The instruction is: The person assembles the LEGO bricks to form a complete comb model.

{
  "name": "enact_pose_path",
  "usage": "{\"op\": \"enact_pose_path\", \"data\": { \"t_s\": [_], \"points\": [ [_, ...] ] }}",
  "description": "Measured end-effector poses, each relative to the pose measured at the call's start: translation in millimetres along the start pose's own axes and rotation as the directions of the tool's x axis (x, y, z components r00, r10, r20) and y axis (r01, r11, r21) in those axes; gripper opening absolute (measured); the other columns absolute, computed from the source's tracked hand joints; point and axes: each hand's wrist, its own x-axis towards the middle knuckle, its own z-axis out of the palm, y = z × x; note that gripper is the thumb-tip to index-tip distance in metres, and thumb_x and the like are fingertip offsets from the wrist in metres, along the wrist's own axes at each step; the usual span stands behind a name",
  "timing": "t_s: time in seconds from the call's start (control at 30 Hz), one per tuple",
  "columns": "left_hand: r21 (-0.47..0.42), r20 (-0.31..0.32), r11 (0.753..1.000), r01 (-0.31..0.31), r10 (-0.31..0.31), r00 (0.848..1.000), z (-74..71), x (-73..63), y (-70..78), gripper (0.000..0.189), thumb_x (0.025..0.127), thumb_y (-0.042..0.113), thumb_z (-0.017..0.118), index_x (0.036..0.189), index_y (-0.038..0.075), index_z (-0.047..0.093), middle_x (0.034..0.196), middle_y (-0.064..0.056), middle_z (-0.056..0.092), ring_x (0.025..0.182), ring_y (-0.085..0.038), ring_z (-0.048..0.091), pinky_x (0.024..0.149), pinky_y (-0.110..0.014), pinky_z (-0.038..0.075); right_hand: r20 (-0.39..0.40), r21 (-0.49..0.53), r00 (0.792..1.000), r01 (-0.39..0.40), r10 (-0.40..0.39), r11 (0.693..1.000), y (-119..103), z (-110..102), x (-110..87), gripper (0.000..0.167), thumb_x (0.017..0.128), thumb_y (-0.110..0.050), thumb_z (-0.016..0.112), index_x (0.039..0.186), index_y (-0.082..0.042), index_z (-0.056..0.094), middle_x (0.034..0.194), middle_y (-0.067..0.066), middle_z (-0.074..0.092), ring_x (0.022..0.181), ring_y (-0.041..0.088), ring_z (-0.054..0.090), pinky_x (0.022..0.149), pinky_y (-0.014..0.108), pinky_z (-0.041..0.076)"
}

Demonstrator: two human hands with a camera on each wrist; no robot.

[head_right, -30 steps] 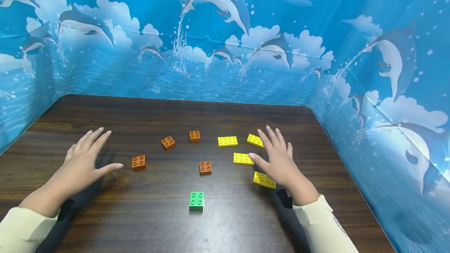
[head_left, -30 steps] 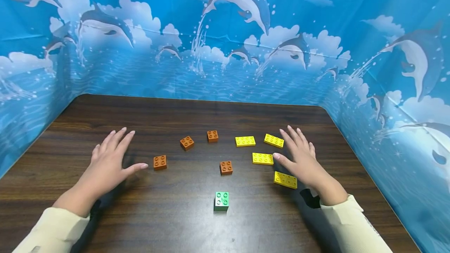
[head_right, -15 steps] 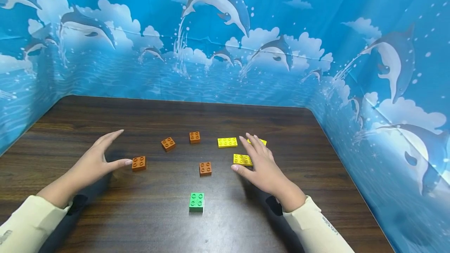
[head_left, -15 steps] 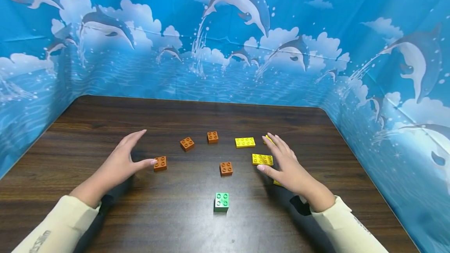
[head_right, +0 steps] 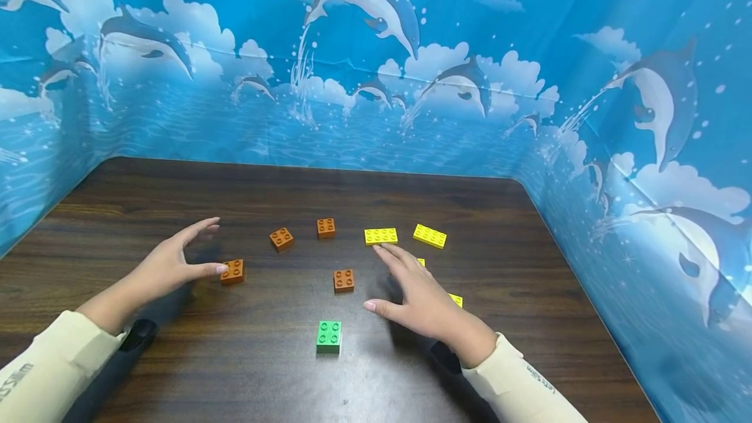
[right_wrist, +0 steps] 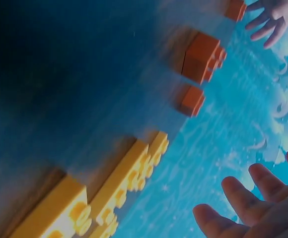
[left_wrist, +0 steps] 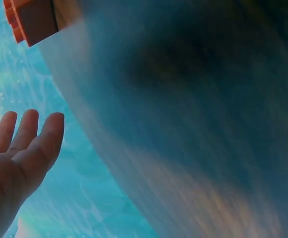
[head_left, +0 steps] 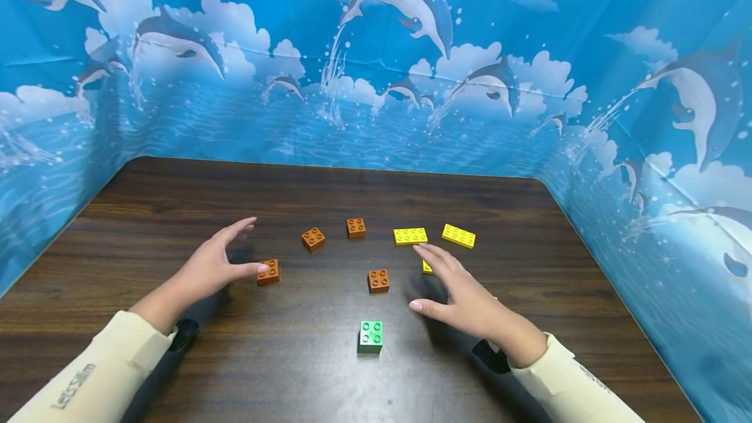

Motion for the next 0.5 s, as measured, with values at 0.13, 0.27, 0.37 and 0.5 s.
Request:
{"op": "enact_pose_path", "data": {
  "t_s": [0.13,0.27,0.37,0.5],
  "points": [
    [-0.01,0.028,1.0,-0.006,0.006,1.0,1.9,2.3,-2.7,0.093,0.083,0.034,0.076,0.15,-0.001,0.022,0.145,-0.029,0.035,0.127,-0.049,0.039,0.092,-0.064,0.039,0.033,0.031,0.999,0.022,-0.023,0.999,-3.3,5.8,1.2,0.085,0.085,-0.053,0.067,0.153,-0.023,0.027,0.157,0.0,0.023,0.142,0.026,0.028,0.106,0.057,0.033],
    [-0.032,0.059,0.999,-0.003,0.005,0.998,5.2,4.2,-5.4,0.093,0.083,0.033,0.076,0.15,-0.002,0.022,0.145,-0.03,0.035,0.127,-0.049,0.039,0.093,-0.063,0.039,0.085,0.092,0.996,0.012,-0.02,0.996,-7.1,11.9,2.0,0.082,0.084,-0.051,0.069,0.152,-0.026,0.029,0.157,0.001,0.024,0.142,0.025,0.028,0.107,0.056,0.031],
    [-0.027,0.078,1.0,0.002,0.001,0.997,7.4,6.2,-7.2,0.094,0.082,0.035,0.077,0.15,-0.002,0.023,0.144,-0.031,0.036,0.127,-0.049,0.039,0.095,-0.063,0.037,0.118,0.151,0.993,-0.007,-0.011,0.988,-9.0,16.4,3.1,0.079,0.086,-0.043,0.07,0.151,-0.022,0.03,0.157,0.004,0.025,0.141,0.028,0.029,0.107,0.059,0.03],
    [-0.018,0.106,1.0,0.01,-0.008,0.994,8.4,8.9,-7.1,0.095,0.08,0.035,0.078,0.149,-0.003,0.025,0.143,-0.032,0.037,0.126,-0.05,0.041,0.096,-0.064,0.037,0.147,0.208,0.989,-0.027,-0.004,0.978,-10.9,21.7,5.7,0.075,0.087,-0.034,0.071,0.15,-0.017,0.034,0.154,0.003,0.03,0.139,0.029,0.034,0.106,0.06,0.03]
  ]
}}
